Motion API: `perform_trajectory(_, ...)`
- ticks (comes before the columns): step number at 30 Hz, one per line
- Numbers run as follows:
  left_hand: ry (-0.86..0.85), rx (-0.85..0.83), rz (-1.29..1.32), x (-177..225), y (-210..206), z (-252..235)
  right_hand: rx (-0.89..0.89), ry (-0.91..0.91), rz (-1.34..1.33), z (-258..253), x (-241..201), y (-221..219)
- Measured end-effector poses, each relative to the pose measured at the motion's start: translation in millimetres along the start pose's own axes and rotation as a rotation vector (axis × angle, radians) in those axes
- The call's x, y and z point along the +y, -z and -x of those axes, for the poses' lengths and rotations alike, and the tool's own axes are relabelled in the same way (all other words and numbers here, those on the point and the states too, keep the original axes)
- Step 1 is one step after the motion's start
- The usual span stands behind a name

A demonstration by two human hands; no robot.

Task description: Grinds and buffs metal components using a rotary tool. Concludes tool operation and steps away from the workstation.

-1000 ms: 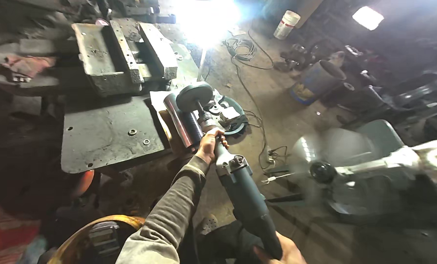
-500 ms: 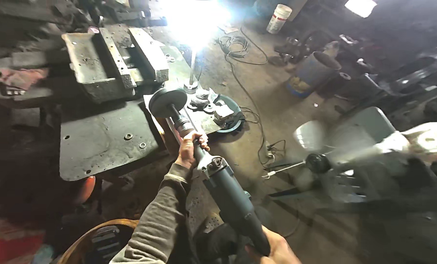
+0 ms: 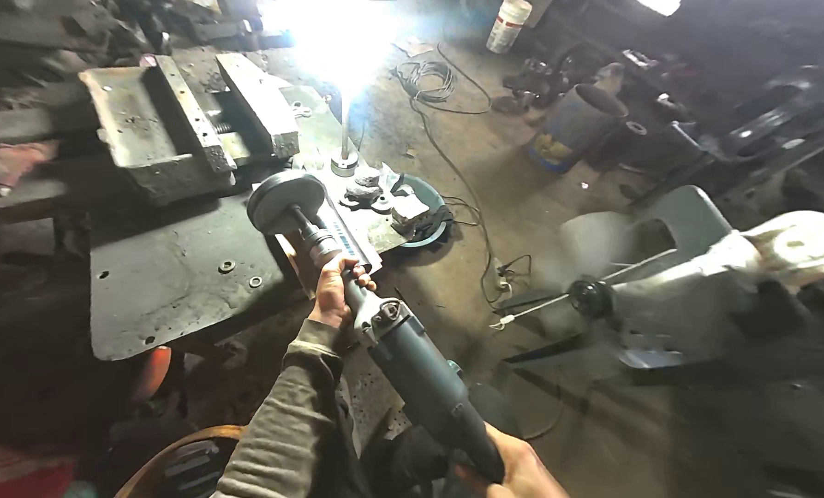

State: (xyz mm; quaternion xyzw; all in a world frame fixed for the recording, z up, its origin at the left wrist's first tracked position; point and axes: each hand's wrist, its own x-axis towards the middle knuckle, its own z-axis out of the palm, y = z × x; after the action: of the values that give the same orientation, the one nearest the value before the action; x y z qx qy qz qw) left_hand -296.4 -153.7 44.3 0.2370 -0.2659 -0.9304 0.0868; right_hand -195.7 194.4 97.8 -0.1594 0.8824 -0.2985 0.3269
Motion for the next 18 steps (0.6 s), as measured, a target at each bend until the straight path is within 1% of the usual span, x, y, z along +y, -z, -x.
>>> perform_trajectory(10,0.061,-0.076,-0.101,-15,-30,-24,0.081,-0.008,-0.089,-4,6,12)
perform_trajectory(18,0.132,0.014,-0.060,-29,-52,-45,0.099,-0.007,-0.152,-8,13,18)
